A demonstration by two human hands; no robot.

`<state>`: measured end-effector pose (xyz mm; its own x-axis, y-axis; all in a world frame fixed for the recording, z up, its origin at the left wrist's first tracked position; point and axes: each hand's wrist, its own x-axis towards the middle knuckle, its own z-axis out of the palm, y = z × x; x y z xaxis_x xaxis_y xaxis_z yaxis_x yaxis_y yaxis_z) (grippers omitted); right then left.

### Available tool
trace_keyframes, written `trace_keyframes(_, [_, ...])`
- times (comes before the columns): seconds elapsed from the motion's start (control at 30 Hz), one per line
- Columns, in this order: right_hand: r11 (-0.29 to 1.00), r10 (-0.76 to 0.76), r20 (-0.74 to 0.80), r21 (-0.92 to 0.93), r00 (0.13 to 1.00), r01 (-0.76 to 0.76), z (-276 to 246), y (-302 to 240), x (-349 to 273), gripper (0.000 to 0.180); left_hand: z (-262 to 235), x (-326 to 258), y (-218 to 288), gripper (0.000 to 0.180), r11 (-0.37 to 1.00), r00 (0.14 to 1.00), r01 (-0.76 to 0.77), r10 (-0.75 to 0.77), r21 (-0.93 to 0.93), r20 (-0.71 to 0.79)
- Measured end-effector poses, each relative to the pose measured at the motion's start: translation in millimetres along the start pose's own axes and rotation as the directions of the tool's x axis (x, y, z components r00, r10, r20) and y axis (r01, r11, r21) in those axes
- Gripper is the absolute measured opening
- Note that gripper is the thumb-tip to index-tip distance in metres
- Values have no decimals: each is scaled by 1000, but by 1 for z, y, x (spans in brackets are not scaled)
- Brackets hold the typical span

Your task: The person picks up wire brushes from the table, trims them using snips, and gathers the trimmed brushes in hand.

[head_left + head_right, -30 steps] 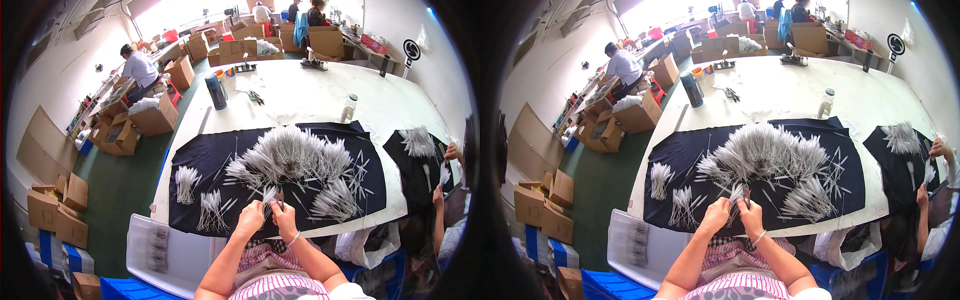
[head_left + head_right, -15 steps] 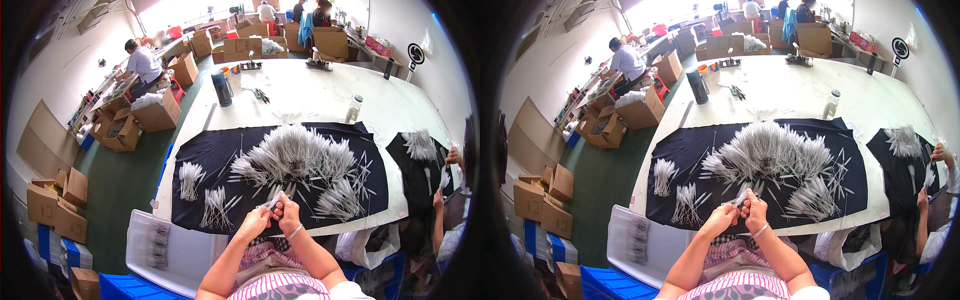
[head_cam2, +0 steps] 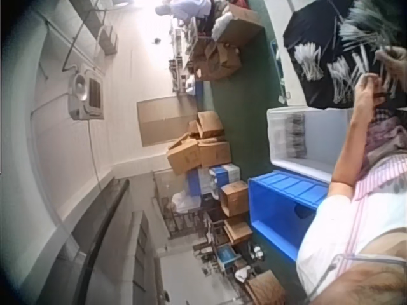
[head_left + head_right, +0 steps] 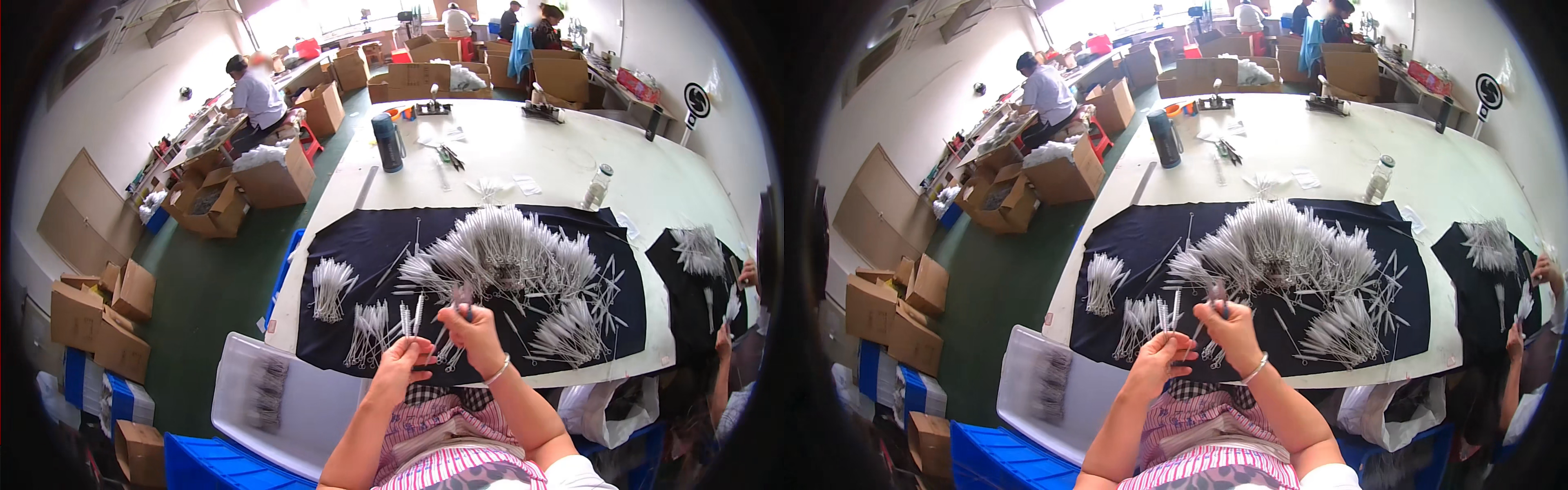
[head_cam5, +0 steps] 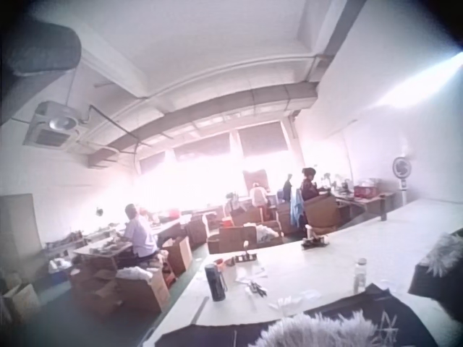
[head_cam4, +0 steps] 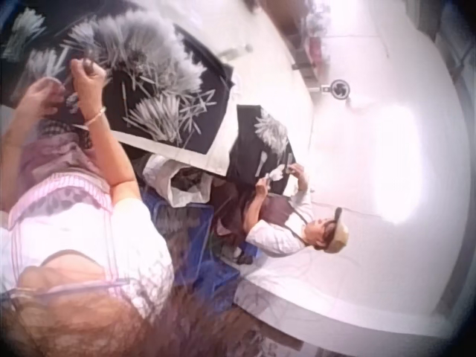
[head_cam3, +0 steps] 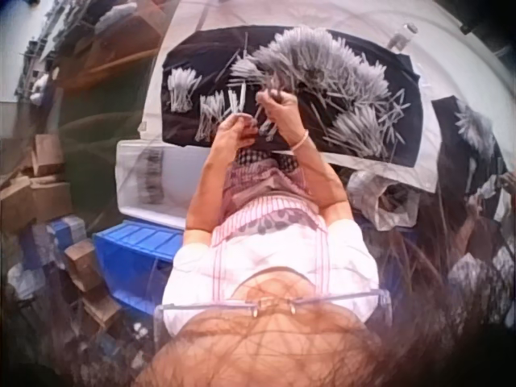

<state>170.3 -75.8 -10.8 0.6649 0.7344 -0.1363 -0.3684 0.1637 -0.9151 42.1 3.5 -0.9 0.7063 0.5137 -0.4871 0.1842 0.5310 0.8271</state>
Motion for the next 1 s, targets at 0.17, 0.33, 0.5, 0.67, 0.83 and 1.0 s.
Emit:
trace_keyframes(0.17, [981,-117,140,-137,983,137,38,6,6,11,-13,-3,-12,10,957,997,-39,56,-289,50])
trace_keyframes(0.33, [1000,-11,161,10,987,10,47,15,3,11,-17,-4,-12,11,917,992,-119,123,-381,-15])
trace_keyframes(0.5, [982,76,209,154,975,-110,54,34,-2,7,-22,-2,-15,9,899,982,-183,186,-399,-30])
trace_keyframes(0.67, [978,74,73,190,995,-87,64,34,-5,9,-22,1,-20,8,890,970,-213,141,-403,-199])
trace_keyframes(0.83, [978,106,39,177,994,-112,56,39,5,10,-33,7,-32,4,895,868,-367,231,-254,-439])
trace_keyframes(1.0, [920,238,106,294,965,-259,55,37,7,12,-42,-2,-22,5,874,922,-312,184,-372,-340])
